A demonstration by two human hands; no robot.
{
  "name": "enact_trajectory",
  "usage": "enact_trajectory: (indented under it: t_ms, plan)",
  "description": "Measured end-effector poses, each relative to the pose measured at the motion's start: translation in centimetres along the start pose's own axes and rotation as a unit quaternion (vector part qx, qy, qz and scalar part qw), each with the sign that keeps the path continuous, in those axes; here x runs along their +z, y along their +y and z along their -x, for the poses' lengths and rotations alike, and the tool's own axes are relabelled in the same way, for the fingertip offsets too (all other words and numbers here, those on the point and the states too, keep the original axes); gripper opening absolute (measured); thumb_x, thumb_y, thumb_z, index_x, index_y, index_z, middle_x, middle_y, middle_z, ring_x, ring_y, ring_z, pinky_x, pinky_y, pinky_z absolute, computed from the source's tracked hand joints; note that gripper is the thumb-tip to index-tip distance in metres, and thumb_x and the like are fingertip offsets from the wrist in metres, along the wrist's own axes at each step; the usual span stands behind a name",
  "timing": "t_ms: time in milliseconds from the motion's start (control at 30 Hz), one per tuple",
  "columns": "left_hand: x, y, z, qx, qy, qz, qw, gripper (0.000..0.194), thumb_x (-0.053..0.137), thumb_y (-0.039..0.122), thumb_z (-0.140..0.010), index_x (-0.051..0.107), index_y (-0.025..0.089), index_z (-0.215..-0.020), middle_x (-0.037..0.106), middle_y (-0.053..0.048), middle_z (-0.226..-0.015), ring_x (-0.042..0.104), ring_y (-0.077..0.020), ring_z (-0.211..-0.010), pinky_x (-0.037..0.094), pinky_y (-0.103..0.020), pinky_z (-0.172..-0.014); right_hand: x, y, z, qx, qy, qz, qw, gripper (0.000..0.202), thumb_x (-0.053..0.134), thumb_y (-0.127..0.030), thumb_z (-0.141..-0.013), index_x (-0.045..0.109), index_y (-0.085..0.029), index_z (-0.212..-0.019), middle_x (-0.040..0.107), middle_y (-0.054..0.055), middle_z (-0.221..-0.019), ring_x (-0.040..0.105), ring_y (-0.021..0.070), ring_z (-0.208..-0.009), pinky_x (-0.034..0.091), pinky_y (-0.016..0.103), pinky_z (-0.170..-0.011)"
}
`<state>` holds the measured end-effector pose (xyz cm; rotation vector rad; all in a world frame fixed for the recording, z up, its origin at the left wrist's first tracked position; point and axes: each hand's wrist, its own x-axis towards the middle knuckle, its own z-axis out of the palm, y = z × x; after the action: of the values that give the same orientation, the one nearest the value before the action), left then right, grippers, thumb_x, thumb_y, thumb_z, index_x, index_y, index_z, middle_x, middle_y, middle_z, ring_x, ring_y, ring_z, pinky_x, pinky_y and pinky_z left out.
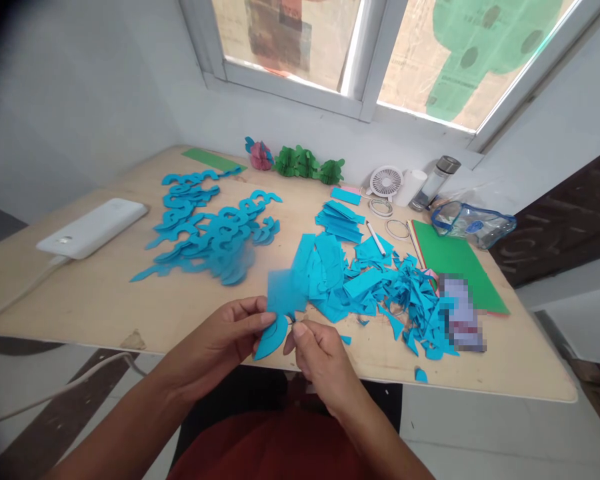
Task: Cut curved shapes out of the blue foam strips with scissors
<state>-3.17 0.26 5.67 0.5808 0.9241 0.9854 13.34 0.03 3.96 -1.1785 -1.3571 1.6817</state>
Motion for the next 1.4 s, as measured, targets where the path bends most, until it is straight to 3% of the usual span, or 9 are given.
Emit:
enact_trajectory:
  t_ms: [167, 333, 567, 900, 1400]
  plan:
    - [0.8, -0.6, 0.3, 0.003, -0.017, 0.031, 0.999, 0.019, 0.073, 0.029, -0.071, 0.062, 0.014, -0.07, 0.056, 0.001, -0.062, 0.043, -0.0081, -0.052, 0.035, -0.022, -0.051, 0.4, 0.1, -0.1, -0.016, 0.0, -0.038, 0.999, 0.047, 0.047, -0.056, -0.088, 0.047, -0.018, -0.06, 0.029, -0.009, -0.044, 0.018, 0.0069, -0.04, 0.013, 0.023, -0.038]
    - [1.8, -0.9, 0.6, 0.058, 0.026, 0.01, 0.998, 0.015, 0.071, 0.026, -0.072, 0.063, 0.014, -0.07, 0.056, 0.001, -0.063, 0.042, -0.0081, -0.053, 0.035, -0.021, -0.052, 0.9, 0.1, -0.1, -0.033, -0.002, -0.054, 0.998, 0.048, 0.045, -0.057, -0.089, 0.053, -0.016, -0.064, 0.025, -0.01, -0.043, 0.016, 0.0065, -0.039, 0.012, 0.022, -0.037]
    - [2.2, -1.3, 0.7, 0.093, 0.052, -0.048, 0.993, 0.014, 0.067, 0.025, -0.074, 0.062, 0.014, -0.067, 0.054, 0.003, -0.057, 0.042, -0.0089, -0.054, 0.035, -0.021, -0.054, 1.1, 0.8, 0.0, -0.049, 0.011, -0.049, 0.998, 0.049, 0.044, -0.054, -0.091, 0.058, -0.015, -0.065, 0.033, -0.007, -0.045, 0.02, 0.0062, -0.04, 0.014, 0.022, -0.038]
    - [2.3, -0.5, 0.9, 0.117, 0.063, -0.092, 0.987, 0.013, 0.065, 0.026, -0.074, 0.063, 0.015, -0.068, 0.061, 0.002, -0.052, 0.05, -0.0104, -0.05, 0.04, -0.022, -0.053, 1.2, 0.5, 0.1, 0.002, 0.001, -0.113, 0.994, 0.044, 0.045, -0.05, -0.092, 0.054, -0.016, -0.065, 0.03, -0.008, -0.046, 0.015, 0.0059, -0.039, 0.01, 0.022, -0.038]
    - [3.4, -1.4, 0.4, 0.161, 0.165, -0.097, 0.968, 0.013, 0.065, 0.02, -0.069, 0.06, 0.016, -0.058, 0.057, 0.004, -0.045, 0.049, -0.0095, -0.045, 0.039, -0.021, -0.048, 1.7, 1.5, -0.2, 0.02, 0.028, -0.187, 0.982, 0.043, 0.047, -0.051, -0.09, 0.054, -0.016, -0.066, 0.034, -0.009, -0.04, 0.018, 0.0056, -0.035, 0.013, 0.021, -0.036]
